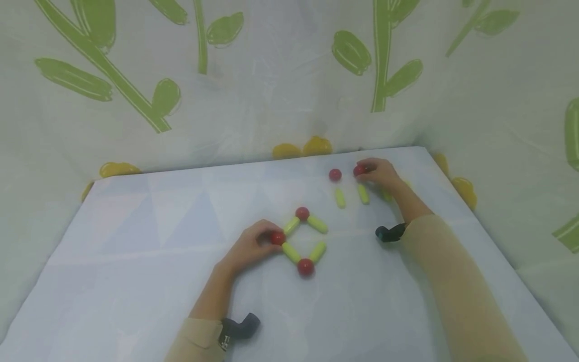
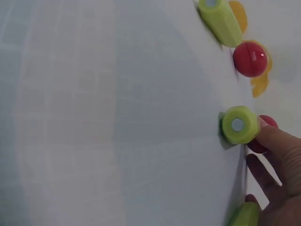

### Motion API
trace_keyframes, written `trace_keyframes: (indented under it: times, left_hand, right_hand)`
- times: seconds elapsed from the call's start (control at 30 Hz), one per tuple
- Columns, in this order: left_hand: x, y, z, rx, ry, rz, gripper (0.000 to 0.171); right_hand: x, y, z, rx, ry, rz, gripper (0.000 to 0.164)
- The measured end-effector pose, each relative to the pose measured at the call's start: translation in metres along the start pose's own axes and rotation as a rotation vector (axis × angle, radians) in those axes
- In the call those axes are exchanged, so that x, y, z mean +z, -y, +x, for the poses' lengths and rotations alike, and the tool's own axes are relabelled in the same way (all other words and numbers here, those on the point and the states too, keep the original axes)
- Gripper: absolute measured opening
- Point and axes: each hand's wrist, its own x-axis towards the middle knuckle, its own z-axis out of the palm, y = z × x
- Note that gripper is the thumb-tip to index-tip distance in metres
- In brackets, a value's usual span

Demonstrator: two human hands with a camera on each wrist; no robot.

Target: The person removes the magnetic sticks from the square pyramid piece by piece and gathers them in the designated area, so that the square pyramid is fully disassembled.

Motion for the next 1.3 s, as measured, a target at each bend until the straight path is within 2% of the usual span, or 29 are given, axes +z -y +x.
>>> trace_keyframes:
  times: [0.33,0.57,0.77,0.93,1.03,1.17,1.3]
  left_hand:
    - [0.001,-0.001,-0.002,0.021,-0.002,0.005,0.038]
    - [0.002,-0.002,-0.002,0.013,-0.004,0.008,0.038]
    - [0.002,-0.002,-0.001,-0.008,-0.002,-0.004,0.037]
    - [0.002,-0.003,0.001,-0.046,-0.005,-0.009,0.038]
    - [0.002,-0.006,0.001,-0.076,0.001,-0.014,0.038]
    - [0.0,-0.017,-0.001,-0.09,0.026,-0.025,0.038]
    - [-0.006,-0.031,-0.002,-0.098,0.066,-0.049,0.036]
  right_hand:
    - [-0.003,-0.008,0.0,-0.028,0.03,-0.04,0.065]
    - [-0.009,-0.007,-0.011,-0.068,0.04,-0.066,0.066]
    - [-0.011,-0.005,-0.024,-0.095,-0.012,-0.096,0.064]
    - [-0.006,0.003,-0.048,-0.184,-0.077,-0.056,0.053]
    - [0.001,0.008,-0.064,-0.251,-0.076,-0.037,0.046]
    - [0.016,0.013,-0.084,-0.377,-0.018,-0.031,0.041]
    - [0.039,0.018,-0.101,-0.511,0.114,0.048,0.035]
